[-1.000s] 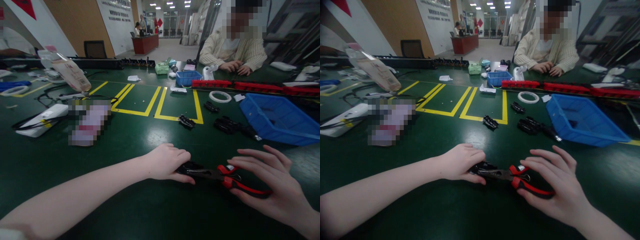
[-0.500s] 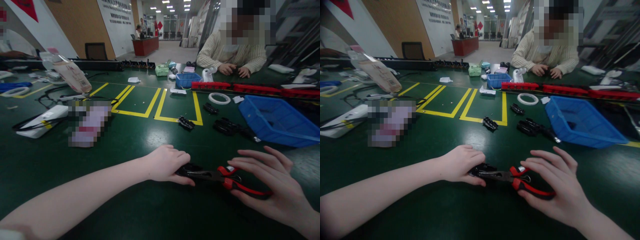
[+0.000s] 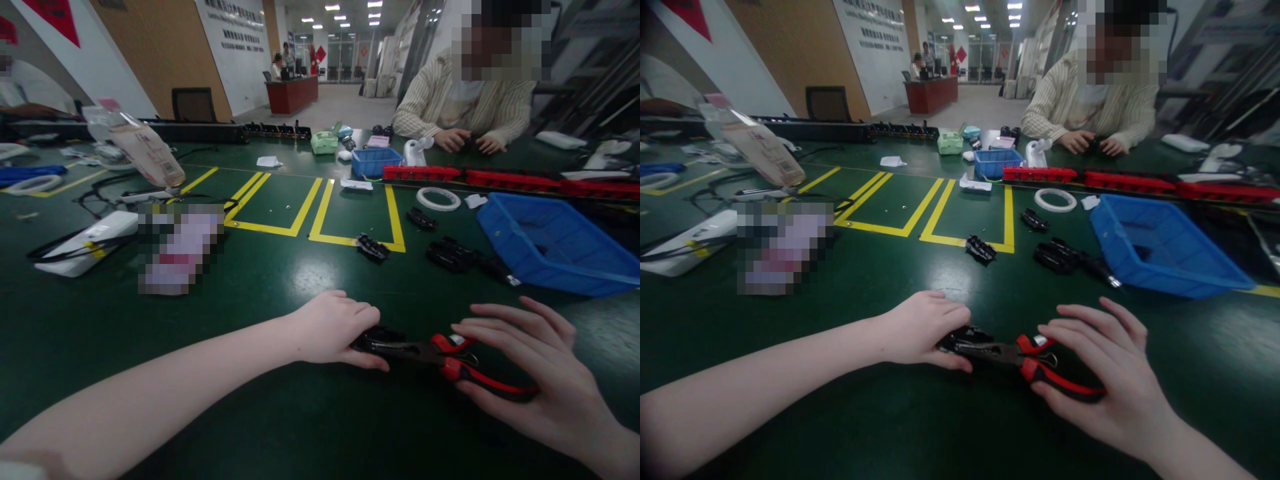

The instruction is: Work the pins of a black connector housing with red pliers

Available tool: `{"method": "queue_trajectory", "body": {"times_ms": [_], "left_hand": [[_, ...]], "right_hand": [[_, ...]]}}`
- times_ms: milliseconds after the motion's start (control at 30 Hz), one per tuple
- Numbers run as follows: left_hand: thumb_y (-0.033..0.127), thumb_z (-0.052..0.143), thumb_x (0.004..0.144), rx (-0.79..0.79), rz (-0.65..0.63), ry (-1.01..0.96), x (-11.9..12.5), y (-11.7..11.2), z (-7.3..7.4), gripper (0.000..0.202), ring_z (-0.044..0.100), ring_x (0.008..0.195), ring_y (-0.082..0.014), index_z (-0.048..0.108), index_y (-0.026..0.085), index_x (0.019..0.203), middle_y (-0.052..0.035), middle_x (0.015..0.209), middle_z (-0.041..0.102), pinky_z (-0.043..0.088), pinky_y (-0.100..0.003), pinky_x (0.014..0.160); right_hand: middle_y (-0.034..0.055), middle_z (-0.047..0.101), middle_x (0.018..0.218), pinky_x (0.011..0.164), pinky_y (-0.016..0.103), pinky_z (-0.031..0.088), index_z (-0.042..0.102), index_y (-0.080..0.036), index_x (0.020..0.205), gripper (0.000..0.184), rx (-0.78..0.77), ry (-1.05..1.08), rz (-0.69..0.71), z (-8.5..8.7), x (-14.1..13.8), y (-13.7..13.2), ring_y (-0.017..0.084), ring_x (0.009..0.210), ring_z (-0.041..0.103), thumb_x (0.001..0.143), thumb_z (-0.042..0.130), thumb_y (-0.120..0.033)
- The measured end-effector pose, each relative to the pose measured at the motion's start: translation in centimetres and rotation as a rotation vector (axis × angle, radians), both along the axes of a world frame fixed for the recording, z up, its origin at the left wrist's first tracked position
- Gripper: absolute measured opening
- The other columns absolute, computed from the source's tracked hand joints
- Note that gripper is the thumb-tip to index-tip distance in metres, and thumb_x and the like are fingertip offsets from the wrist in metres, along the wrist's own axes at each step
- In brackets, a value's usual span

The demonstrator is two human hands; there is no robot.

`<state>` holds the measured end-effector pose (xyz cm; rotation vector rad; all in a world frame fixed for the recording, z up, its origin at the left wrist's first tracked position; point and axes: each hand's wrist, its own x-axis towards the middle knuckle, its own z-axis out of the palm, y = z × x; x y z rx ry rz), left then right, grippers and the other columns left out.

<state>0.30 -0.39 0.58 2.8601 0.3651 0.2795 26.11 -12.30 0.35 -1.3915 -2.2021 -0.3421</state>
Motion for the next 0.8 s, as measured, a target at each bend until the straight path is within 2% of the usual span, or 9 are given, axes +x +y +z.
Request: {"method": "queue_trajectory", "body": {"times_ms": [167,267,433,600,700,800], "left_hand": [[0.063,0.055,0.081,-0.028,-0.001,0.006,0.0,0.0,0.1,0.046,0.057,0.061,-0.0139,0.049,0.017,0.081,0.0022,0.075,0.061,0.034,-0.026,0.055],[0.062,0.055,0.081,-0.036,-0.010,0.001,0.0,0.1,0.1,0.045,0.057,0.061,-0.0136,0.049,0.017,0.081,0.0023,0.075,0.061,0.034,-0.026,0.055],[0.062,0.056,0.081,-0.056,-0.020,-0.007,-0.2,0.1,0.3,0.045,0.056,0.061,-0.0126,0.049,0.017,0.083,0.0032,0.075,0.060,0.035,-0.026,0.056],[0.059,0.054,0.083,-0.013,-0.020,0.012,-0.3,0.0,0.3,0.042,0.058,0.065,-0.0141,0.049,0.018,0.087,0.0017,0.080,0.062,0.037,-0.028,0.058],[0.060,0.051,0.085,0.011,-0.035,-0.003,-0.2,0.0,0.0,0.043,0.058,0.064,-0.0136,0.049,0.017,0.086,0.0019,0.079,0.061,0.037,-0.028,0.058],[0.062,0.050,0.084,0.027,-0.050,-0.030,-0.2,0.1,-0.3,0.045,0.057,0.063,-0.0131,0.049,0.017,0.084,0.0024,0.077,0.060,0.036,-0.027,0.057]], "right_hand": [[0.0020,0.068,0.097,0.096,0.052,0.034,0.053,-0.029,0.110,0.044,-0.031,-0.066,0.056,0.0,1.0,0.5,0.029,0.097,0.061,0.069,0.065,-0.041],[0.0025,0.068,0.097,0.098,0.053,0.033,0.054,-0.029,0.109,0.039,-0.041,-0.014,0.018,0.0,1.2,0.5,0.030,0.100,0.060,0.072,0.063,-0.039],[0.0038,0.068,0.097,0.098,0.054,0.036,0.054,-0.026,0.111,0.042,-0.073,0.000,0.066,-0.2,0.9,0.4,0.029,0.096,0.062,0.072,0.065,-0.039],[0.0044,0.066,0.097,0.077,0.044,0.052,0.055,-0.028,0.110,0.033,-0.121,0.105,0.015,-0.4,0.4,-0.2,0.027,0.091,0.063,0.079,0.056,-0.040],[0.0054,0.064,0.100,0.071,0.039,0.054,0.054,-0.028,0.113,0.037,-0.115,0.090,0.020,-0.5,0.5,-0.4,0.025,0.083,0.065,0.078,0.057,-0.040],[0.0065,0.063,0.103,0.071,0.039,0.054,0.052,-0.027,0.117,0.042,-0.106,0.063,0.037,-0.7,0.7,-0.5,0.025,0.084,0.064,0.077,0.058,-0.040]]}}
